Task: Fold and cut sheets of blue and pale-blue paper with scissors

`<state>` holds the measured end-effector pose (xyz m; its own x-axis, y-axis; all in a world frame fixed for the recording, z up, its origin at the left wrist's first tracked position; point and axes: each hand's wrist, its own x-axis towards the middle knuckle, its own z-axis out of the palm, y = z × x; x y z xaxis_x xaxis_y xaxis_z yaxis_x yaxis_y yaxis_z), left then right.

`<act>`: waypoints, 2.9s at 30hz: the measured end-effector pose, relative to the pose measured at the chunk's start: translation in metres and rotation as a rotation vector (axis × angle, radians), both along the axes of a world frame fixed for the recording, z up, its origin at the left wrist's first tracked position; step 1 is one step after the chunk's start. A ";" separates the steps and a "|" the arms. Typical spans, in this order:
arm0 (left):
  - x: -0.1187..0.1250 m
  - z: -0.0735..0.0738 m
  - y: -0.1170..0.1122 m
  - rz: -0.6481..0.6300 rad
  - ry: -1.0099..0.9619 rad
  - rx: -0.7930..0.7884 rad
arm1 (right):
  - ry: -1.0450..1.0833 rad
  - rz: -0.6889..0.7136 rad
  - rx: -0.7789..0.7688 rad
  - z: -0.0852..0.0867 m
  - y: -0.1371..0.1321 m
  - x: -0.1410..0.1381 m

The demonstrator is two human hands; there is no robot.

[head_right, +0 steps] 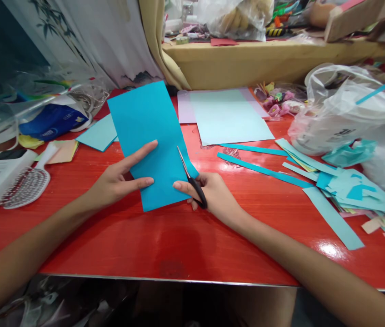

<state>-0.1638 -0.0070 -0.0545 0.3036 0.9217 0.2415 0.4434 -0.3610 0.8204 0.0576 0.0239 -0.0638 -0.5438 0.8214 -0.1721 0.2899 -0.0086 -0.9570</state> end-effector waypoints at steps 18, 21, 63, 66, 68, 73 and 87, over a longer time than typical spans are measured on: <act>0.002 -0.001 -0.001 -0.022 -0.029 -0.037 | -0.017 -0.037 0.014 -0.005 0.002 0.002; 0.002 -0.002 -0.001 -0.024 -0.023 -0.035 | -0.016 -0.048 0.019 -0.004 0.001 0.001; 0.008 -0.004 -0.007 -0.099 -0.045 -0.145 | 0.145 -0.132 -0.030 -0.006 -0.001 0.001; 0.009 -0.004 -0.007 -0.091 -0.042 -0.149 | 0.110 -0.142 -0.004 -0.007 -0.001 0.001; 0.010 -0.004 -0.007 -0.094 -0.042 -0.151 | 0.101 -0.142 0.002 -0.007 -0.001 0.001; 0.011 -0.005 -0.008 -0.122 -0.045 -0.173 | 0.147 -0.126 -0.024 -0.004 -0.001 0.001; 0.011 -0.010 -0.007 -0.145 -0.001 -0.176 | 0.205 -0.094 -0.067 -0.003 0.000 -0.002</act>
<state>-0.1533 -0.0141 -0.0644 0.4361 0.8962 0.0812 0.3966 -0.2725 0.8766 0.0561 0.0238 -0.0672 -0.4943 0.8607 -0.1219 0.0848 -0.0919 -0.9922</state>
